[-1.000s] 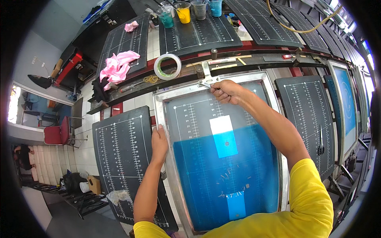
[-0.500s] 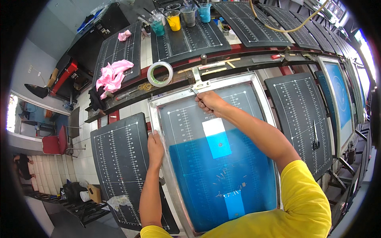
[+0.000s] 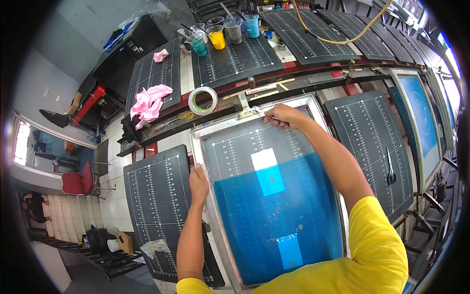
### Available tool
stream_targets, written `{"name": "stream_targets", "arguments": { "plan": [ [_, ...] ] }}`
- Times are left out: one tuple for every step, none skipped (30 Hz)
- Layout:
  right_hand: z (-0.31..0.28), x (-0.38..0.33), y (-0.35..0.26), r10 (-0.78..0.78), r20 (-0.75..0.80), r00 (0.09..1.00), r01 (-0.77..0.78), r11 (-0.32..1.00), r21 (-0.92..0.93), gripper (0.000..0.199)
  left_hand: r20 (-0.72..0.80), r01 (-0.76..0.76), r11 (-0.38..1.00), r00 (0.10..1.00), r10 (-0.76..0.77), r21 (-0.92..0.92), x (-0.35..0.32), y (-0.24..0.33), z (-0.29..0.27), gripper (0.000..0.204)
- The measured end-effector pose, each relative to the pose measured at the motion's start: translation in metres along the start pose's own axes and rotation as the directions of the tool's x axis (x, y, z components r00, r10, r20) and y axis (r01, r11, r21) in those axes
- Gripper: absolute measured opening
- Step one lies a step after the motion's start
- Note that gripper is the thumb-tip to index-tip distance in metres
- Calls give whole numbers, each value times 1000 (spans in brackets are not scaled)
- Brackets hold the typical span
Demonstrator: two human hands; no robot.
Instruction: The person prepares a screen printing frame by applying tape to the edges of the screen, using a tool to secure a metal bracket, and lifting the frame to check for alignment.
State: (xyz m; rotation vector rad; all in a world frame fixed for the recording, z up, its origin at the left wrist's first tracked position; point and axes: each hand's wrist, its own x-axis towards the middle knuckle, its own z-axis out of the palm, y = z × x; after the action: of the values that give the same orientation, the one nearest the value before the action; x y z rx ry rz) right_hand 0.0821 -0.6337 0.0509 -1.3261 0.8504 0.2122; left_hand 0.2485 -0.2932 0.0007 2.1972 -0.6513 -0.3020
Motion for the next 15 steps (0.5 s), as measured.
{"name": "stream_targets", "arguments": {
  "plan": [
    [-8, 1, -3, 21, 50, 999, -21, 1000, 8, 30, 2, 1, 1000, 1000, -1, -14, 0, 0, 0, 47],
    [-14, 3, -4, 43, 67, 997, -42, 999, -12, 31, 5, 3, 1000, 1000, -3, -28, 0, 0, 1, 47],
    [-19, 4, -4, 66, 82, 994, -63, 997, -32, 32, 8, 4, 999, 1000, -4, -42, 0, -1, 1, 47],
    [-21, 3, -7, 87, 97, 992, -82, 995, -53, 33, -1, 2, 1000, 1000, -2, -24, 0, 0, 1, 47],
    [-20, 2, -9, 84, 71, 994, -77, 993, -88, 33, -10, 1, 1000, 1000, -1, -6, -1, 0, 1, 47],
    [-21, 2, -13, 87, 84, 993, -78, 991, -106, 33, -18, 0, 1000, 1000, 1, 12, -1, 1, 1, 47],
    [-25, 2, -17, 91, 93, 991, -79, 989, -125, 32, -20, -6, 1000, 1000, 6, 7, -1, -1, 1, 48],
    [-27, 2, -20, 96, 103, 990, -80, 986, -145, 32, -22, -11, 1000, 1000, 11, 3, -1, -3, 1, 48],
    [-26, 2, -20, 119, 109, 987, -103, 985, -139, 32, -24, -17, 1000, 1000, 16, -2, -1, -6, 1, 48],
    [-26, 5, -17, 142, 110, 984, -126, 983, -135, 33, 39, 47, 999, 998, -47, 3, 0, 0, -1, 50],
    [-26, 6, -14, 165, 111, 980, -150, 980, -131, 33, 102, 109, 994, 989, -110, 13, -1, 7, -5, 52],
    [-27, 6, -8, 176, 143, 974, -171, 984, -46, 32, 165, 170, 985, 971, -172, 26, 0, 12, -6, 55],
    [-22, 7, -4, 178, 183, 967, -187, 982, 31, 32, 169, 184, 983, 968, -184, 18, 0, 10, -10, 55],
    [-22, 12, 3, 176, 219, 960, -204, 972, 113, 32, 178, 193, 981, 965, -191, 11, 1, 9, -11, 55],
    [-23, 17, 9, 166, 233, 958, -205, 967, 152, 33, 187, 201, 979, 962, -198, 3, 2, 8, -11, 56]
  ]
}}
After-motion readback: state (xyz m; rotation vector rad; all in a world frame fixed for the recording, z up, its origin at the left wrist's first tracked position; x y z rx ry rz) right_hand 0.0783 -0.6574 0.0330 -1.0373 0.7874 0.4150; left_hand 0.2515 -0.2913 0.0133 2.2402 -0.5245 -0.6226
